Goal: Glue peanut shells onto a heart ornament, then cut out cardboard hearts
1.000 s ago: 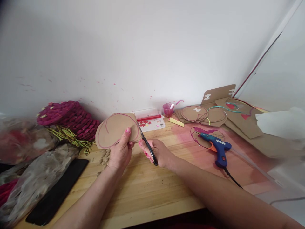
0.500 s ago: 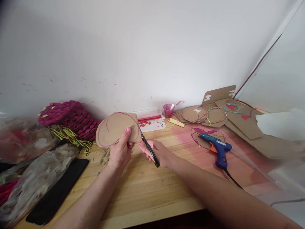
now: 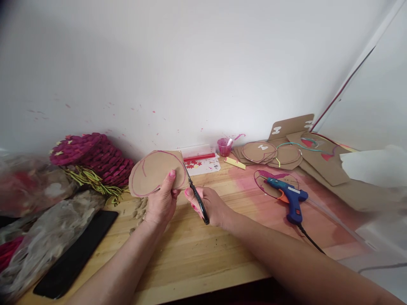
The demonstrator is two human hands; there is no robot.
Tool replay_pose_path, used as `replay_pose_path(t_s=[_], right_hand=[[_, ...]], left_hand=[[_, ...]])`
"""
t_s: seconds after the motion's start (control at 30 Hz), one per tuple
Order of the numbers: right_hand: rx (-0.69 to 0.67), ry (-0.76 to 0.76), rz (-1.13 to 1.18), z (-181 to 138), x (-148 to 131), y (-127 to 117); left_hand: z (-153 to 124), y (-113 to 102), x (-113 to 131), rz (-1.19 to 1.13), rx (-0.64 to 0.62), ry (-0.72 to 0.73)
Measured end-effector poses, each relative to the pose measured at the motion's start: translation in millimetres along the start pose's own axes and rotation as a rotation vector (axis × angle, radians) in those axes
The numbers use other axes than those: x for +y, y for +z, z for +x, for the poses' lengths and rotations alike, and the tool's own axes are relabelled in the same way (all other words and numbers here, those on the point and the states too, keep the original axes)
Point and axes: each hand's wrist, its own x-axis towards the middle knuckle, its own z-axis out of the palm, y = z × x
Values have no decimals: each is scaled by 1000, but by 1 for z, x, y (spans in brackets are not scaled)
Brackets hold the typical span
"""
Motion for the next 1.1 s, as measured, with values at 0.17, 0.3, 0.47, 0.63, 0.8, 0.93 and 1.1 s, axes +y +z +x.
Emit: replay_pose_path(t_s=[0.17,0.3,0.47,0.63,0.8,0.93,1.1], right_hand=[[23,4,5,-1,2,-1],[49,-2,-10,-2,-2,1],[80,-6,-78,-3,-7,1],[90,3,-124,-4,-10,1],[120,-7,-154,-4,-11,3],[131,-2,-186,-3,-9,3],[135,7,-209,-3,-6,2]], left_hand=[[-1,1,1,-3,7,2],[0,1,1,2,9,-1],[-1,3,2,0,34,-19],[-2,3,3,-22,30,-29],[-1,3,4,-33,34,-48],[-2,4,4,-44,29,-44],[-3,2,4,-16,35,-51]])
